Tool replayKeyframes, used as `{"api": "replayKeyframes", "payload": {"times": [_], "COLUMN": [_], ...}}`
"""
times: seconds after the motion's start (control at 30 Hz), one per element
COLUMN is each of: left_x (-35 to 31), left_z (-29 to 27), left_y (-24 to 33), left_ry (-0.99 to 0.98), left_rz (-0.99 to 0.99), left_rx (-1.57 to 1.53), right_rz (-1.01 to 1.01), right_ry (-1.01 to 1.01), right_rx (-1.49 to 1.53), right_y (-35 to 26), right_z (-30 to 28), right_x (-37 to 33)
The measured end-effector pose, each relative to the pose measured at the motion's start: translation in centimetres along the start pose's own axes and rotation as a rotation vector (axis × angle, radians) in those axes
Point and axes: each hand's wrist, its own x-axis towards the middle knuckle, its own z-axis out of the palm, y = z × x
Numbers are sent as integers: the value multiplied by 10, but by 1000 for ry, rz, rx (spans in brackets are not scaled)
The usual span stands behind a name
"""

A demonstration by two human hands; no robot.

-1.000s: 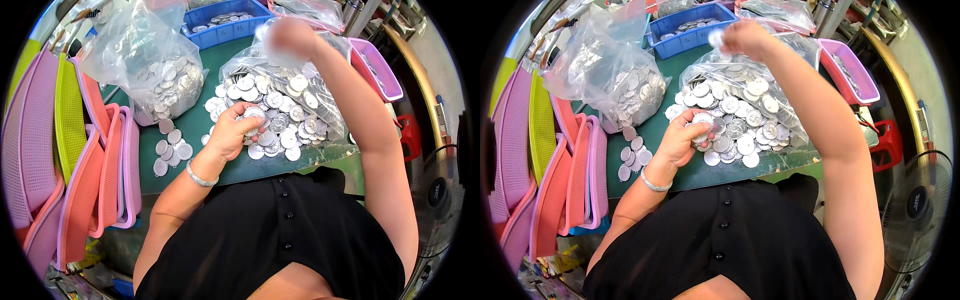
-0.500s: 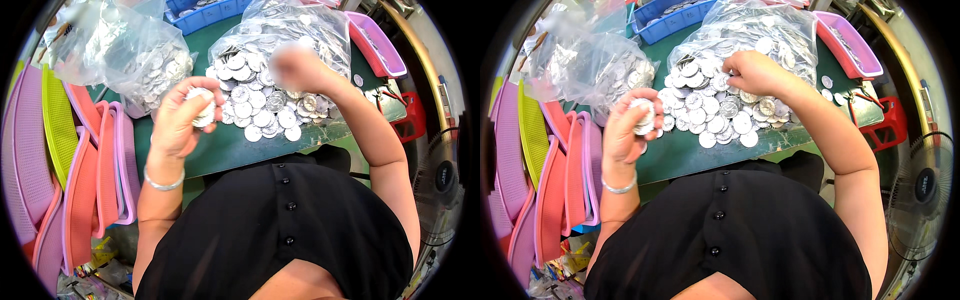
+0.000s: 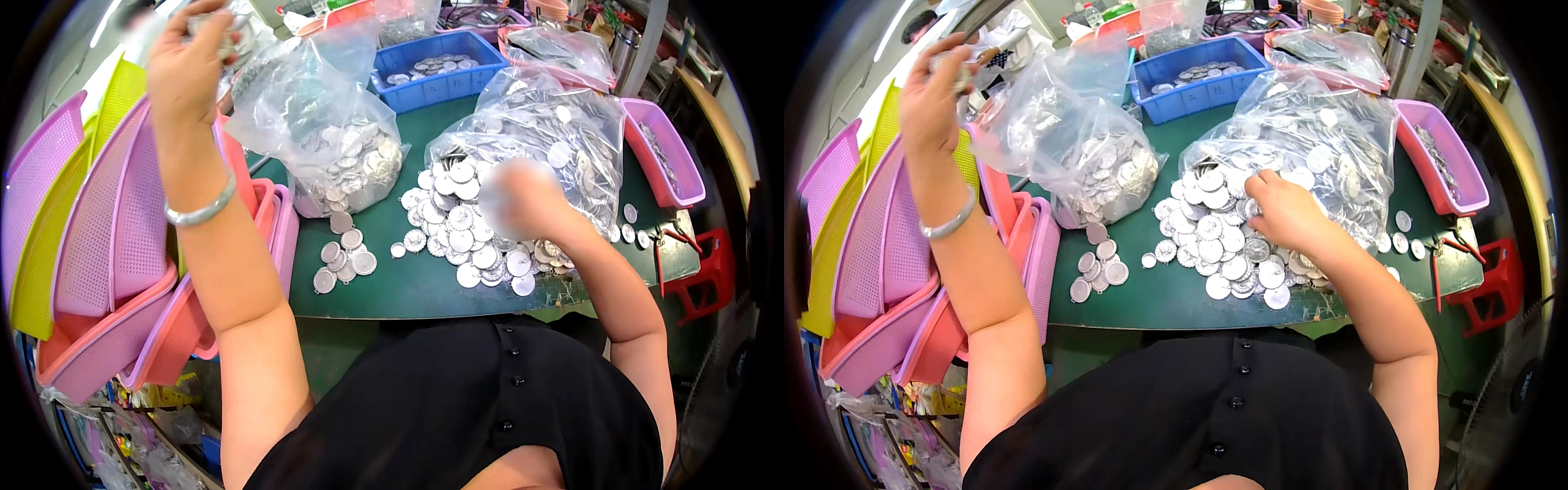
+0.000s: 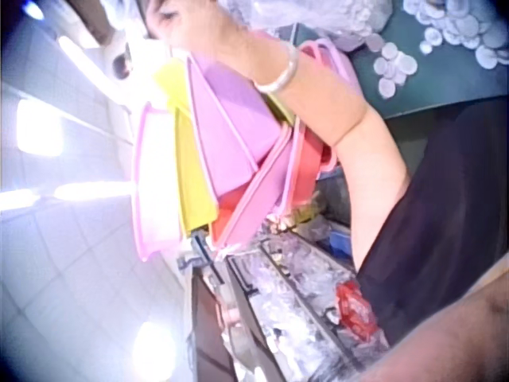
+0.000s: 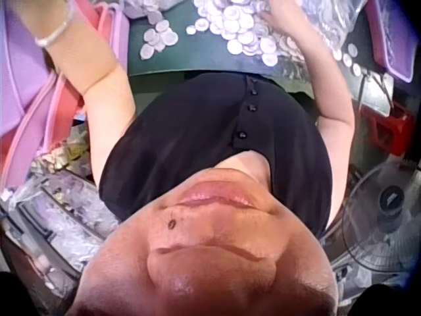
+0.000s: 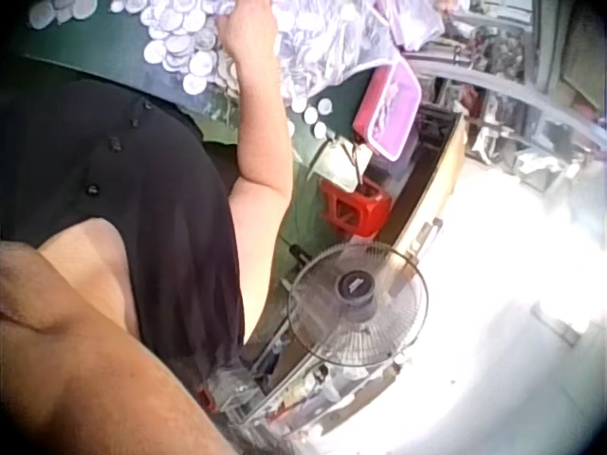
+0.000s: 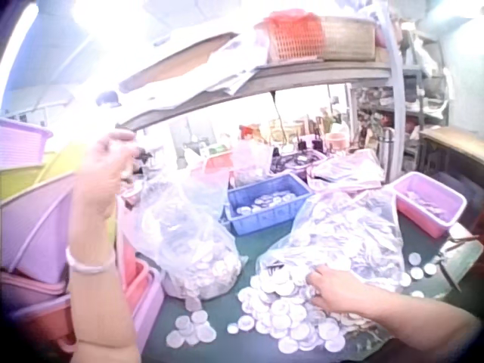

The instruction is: The person trims the edges of circular metal or plastic components using a pair of shears, then gathers them from a table into a large plastic bag.

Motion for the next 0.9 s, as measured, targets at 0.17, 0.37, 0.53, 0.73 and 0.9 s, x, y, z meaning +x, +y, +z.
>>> {"api": "replayKeyframes", "payload": {"times": [0.17, 0.37, 0.53, 0.73, 0.9], "left_x": [5, -16, -127, -241, -267], "left_z": [12, 23, 72, 148, 172], "left_y": [-43, -26, 35, -13, -26], "left_ry": [-479, 18, -10, -706, -668], "left_rz": [-149, 97, 395, -806, -1022], "left_rx": [568, 178, -202, -591, -839], "right_rz": [-4, 248, 395, 358, 322], "right_ry": [47, 38, 62, 115, 75], "right_rx": [186, 821, 1280, 1393, 1314], "right_y": [-6, 5, -9, -18, -26], "right_z": [-9, -11, -23, -21, -19], "right_x": [-6, -25, -44, -62, -77]}}
